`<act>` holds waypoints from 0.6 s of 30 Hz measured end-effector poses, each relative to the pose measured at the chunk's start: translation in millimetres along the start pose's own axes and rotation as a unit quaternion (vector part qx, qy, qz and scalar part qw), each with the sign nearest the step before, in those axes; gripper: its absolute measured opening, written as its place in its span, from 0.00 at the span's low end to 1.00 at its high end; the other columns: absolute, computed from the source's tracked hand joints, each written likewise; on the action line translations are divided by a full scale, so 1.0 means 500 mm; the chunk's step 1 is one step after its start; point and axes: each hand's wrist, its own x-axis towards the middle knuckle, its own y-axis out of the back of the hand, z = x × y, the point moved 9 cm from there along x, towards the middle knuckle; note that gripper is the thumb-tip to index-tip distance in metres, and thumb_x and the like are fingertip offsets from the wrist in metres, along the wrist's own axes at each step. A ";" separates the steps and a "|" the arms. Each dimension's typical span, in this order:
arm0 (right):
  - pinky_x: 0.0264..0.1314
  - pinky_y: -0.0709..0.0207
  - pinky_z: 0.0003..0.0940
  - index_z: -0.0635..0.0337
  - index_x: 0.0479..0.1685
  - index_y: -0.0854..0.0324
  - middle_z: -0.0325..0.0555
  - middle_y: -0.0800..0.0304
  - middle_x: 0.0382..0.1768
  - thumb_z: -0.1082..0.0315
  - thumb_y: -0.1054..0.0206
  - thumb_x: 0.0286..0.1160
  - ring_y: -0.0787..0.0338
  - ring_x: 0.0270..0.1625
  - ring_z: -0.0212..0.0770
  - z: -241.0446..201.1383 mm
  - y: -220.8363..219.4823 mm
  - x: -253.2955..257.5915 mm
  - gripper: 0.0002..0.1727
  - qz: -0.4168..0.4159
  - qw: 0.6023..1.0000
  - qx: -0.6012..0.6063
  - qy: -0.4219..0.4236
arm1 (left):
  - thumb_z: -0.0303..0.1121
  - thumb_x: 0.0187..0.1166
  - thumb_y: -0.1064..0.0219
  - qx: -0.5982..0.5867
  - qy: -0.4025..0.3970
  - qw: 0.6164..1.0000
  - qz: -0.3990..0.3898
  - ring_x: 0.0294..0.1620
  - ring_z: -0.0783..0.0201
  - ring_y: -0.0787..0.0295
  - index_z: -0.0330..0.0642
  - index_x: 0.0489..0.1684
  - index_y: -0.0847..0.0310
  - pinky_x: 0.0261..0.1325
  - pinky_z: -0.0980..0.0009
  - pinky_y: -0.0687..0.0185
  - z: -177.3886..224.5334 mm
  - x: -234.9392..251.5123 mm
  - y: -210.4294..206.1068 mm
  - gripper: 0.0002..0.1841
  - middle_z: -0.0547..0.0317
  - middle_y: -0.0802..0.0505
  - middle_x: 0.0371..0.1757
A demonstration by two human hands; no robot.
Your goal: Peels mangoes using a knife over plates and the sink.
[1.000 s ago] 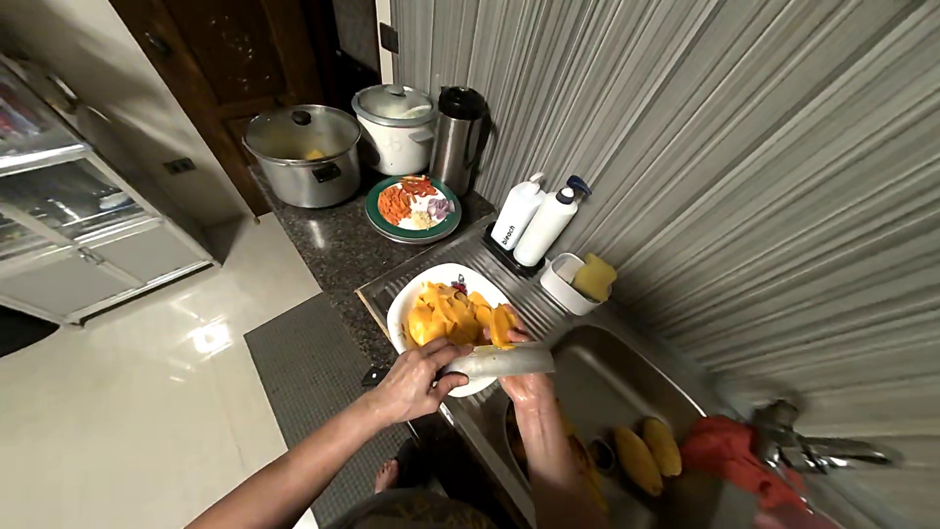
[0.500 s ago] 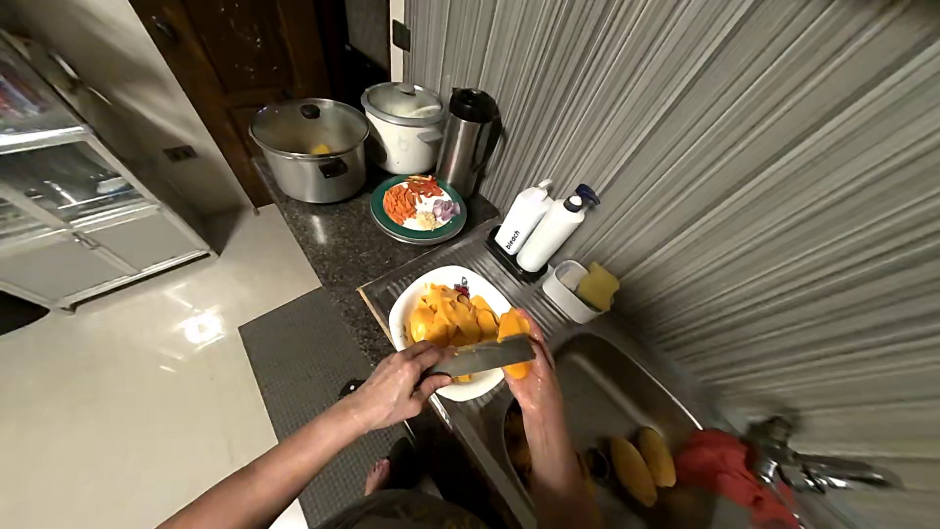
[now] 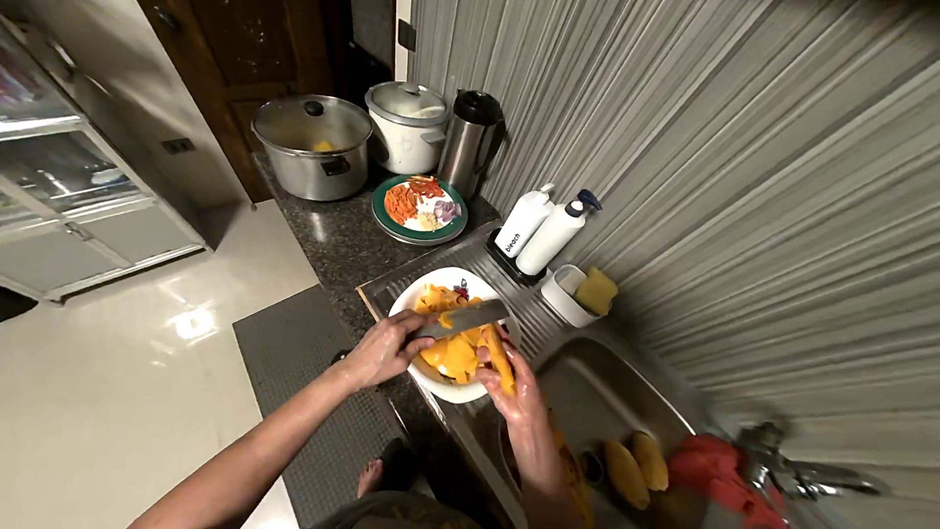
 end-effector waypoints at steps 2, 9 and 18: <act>0.25 0.16 0.22 0.62 0.70 0.29 0.56 0.15 0.57 0.66 0.43 0.79 0.08 0.34 0.38 0.003 0.002 0.009 0.21 -0.037 0.973 0.220 -0.057 | 0.48 0.87 0.40 -0.128 0.058 0.990 -0.021 0.41 0.72 0.13 0.50 0.80 0.24 0.42 0.74 0.17 -0.021 0.001 -0.004 0.25 0.60 0.10 0.57; 0.24 0.16 0.25 0.65 0.55 0.22 0.55 0.12 0.40 0.47 0.47 0.82 0.10 0.28 0.41 0.030 0.006 0.020 0.27 0.012 0.952 0.296 -0.076 | 0.44 0.86 0.36 -0.141 0.027 0.988 -0.060 0.57 0.68 0.10 0.51 0.79 0.23 0.64 0.66 0.14 0.009 -0.008 -0.047 0.23 0.56 0.10 0.64; 0.33 0.12 0.37 0.60 0.72 0.27 0.55 0.13 0.55 0.47 0.62 0.88 0.08 0.41 0.46 0.003 0.016 0.034 0.31 0.057 0.992 0.114 0.002 | 0.45 0.86 0.35 -0.118 -0.018 0.989 -0.084 0.65 0.68 0.13 0.50 0.75 0.20 0.72 0.66 0.19 0.043 -0.042 -0.116 0.22 0.56 0.11 0.68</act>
